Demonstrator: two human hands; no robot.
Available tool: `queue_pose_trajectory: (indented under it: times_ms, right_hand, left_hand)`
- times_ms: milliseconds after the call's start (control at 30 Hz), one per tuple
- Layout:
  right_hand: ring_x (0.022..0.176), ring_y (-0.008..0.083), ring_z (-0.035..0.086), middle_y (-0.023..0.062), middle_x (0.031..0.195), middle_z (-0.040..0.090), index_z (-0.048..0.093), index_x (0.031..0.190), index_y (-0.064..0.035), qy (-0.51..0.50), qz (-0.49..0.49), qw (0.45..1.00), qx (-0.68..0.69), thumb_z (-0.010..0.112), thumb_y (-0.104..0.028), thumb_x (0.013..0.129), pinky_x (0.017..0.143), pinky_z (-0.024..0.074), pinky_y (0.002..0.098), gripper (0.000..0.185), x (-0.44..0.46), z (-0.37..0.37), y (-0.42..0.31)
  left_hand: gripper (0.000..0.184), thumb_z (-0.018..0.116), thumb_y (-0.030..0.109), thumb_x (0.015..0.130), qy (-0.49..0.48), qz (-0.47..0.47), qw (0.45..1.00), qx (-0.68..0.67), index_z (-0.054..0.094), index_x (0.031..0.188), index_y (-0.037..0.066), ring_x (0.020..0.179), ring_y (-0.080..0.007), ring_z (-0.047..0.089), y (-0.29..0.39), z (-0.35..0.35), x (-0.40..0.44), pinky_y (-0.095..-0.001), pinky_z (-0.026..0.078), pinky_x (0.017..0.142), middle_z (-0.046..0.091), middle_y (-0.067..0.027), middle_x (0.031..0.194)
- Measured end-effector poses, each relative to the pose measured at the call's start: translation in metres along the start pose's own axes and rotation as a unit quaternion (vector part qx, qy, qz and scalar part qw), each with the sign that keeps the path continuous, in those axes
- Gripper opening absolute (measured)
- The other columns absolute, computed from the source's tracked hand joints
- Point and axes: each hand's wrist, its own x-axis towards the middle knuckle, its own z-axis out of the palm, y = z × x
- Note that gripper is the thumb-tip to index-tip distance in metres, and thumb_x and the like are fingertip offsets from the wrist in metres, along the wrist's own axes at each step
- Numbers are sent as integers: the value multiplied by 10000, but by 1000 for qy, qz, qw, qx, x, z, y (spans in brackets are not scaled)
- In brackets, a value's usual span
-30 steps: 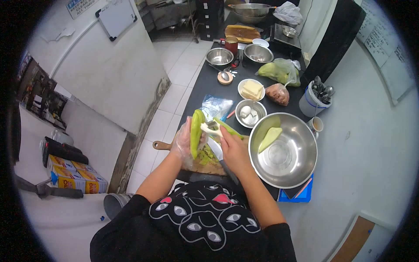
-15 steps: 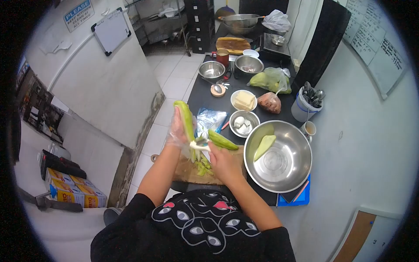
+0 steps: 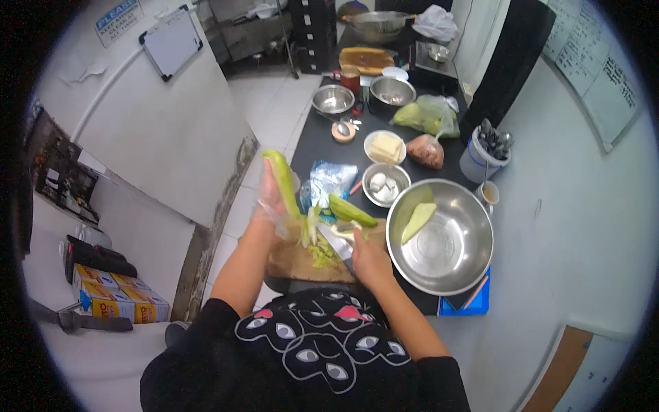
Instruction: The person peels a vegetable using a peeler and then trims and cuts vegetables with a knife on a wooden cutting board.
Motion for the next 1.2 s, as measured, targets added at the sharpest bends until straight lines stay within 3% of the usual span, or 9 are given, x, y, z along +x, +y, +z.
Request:
queue_pose_trajectory:
  times_ms: [200, 300, 400, 533, 633, 833, 1000, 1133, 1200]
  right_hand:
    - [1039, 419, 532, 260, 1172, 443, 343, 1392, -41, -87, 137, 984, -77, 484, -108, 871, 838, 487, 468, 544, -10, 36, 29]
    - [980, 355, 535, 209, 1074, 494, 449, 1316, -64, 119, -88, 977, -154, 499, -125, 869, 793, 505, 435, 453, -17, 45, 34]
    - [961, 354, 548, 185, 1025, 493, 460, 1307, -123, -95, -28, 993, -56, 557, -88, 818, 763, 501, 446, 499, -24, 46, 19]
    - [934, 342, 562, 173, 982, 507, 483, 1286, -170, -97, -41, 987, -119, 579, -97, 800, 740, 508, 437, 500, -30, 76, 35]
    - [919, 357, 568, 191, 975, 508, 498, 1279, -165, -86, -8, 993, -78, 595, -102, 778, 766, 499, 442, 515, -27, 75, 30]
    - [915, 399, 586, 219, 1011, 579, 535, 1238, -111, -51, 11, 992, 111, 601, -89, 758, 805, 482, 441, 485, -34, 56, 5]
    - [931, 370, 626, 225, 974, 642, 553, 1191, -64, -118, 93, 948, 280, 629, -116, 810, 819, 484, 407, 392, -35, 49, -9]
    - [962, 363, 626, 216, 1019, 637, 547, 1193, -61, -131, 56, 950, 280, 632, -118, 830, 831, 480, 381, 377, -41, 55, -1]
    - [962, 360, 627, 217, 1020, 637, 546, 1193, -62, -127, 36, 953, 273, 625, -107, 832, 830, 480, 384, 373, -45, 55, -3]
  left_hand:
    - [442, 489, 469, 942, 54, 35, 978, 199, 536, 1105, 60, 859, -191, 577, -36, -59, -30, -356, 498, 708, 579, -84, 964]
    - [392, 546, 368, 916, 54, 57, 957, 281, 503, 1155, 60, 946, -223, 568, -51, -85, -59, -382, 505, 752, 558, -104, 1052]
    - [391, 593, 257, 883, 44, -12, 973, 227, 464, 1206, 78, 1023, -252, 548, -52, -89, -103, -400, 510, 793, 526, -113, 1134]
    - [498, 655, 108, 839, 25, -58, 991, 119, 412, 1273, 103, 1125, -291, 523, -45, -84, -135, -424, 516, 848, 484, -124, 1244]
    - [511, 622, 131, 867, -17, -24, 994, 101, 381, 1318, 136, 1160, -261, 502, -42, -86, -142, -425, 505, 868, 461, -85, 1279]
    - [568, 583, 198, 914, -111, -141, 980, 87, 303, 1408, 177, 1252, -276, 451, -23, -100, -154, -386, 443, 963, 375, -60, 1415]
    - [540, 555, 382, 923, -26, -204, 975, -82, 378, 1382, 159, 1267, -283, 439, -34, -108, -158, -415, 425, 990, 411, -82, 1405]
    - [515, 531, 429, 929, 172, -288, 937, -99, 425, 1350, 151, 1248, -305, 458, -46, -89, -158, -486, 448, 958, 473, -110, 1354]
    - [506, 501, 442, 939, 160, -346, 918, -107, 434, 1316, 111, 1228, -333, 471, -51, -85, -158, -519, 452, 941, 485, -144, 1326]
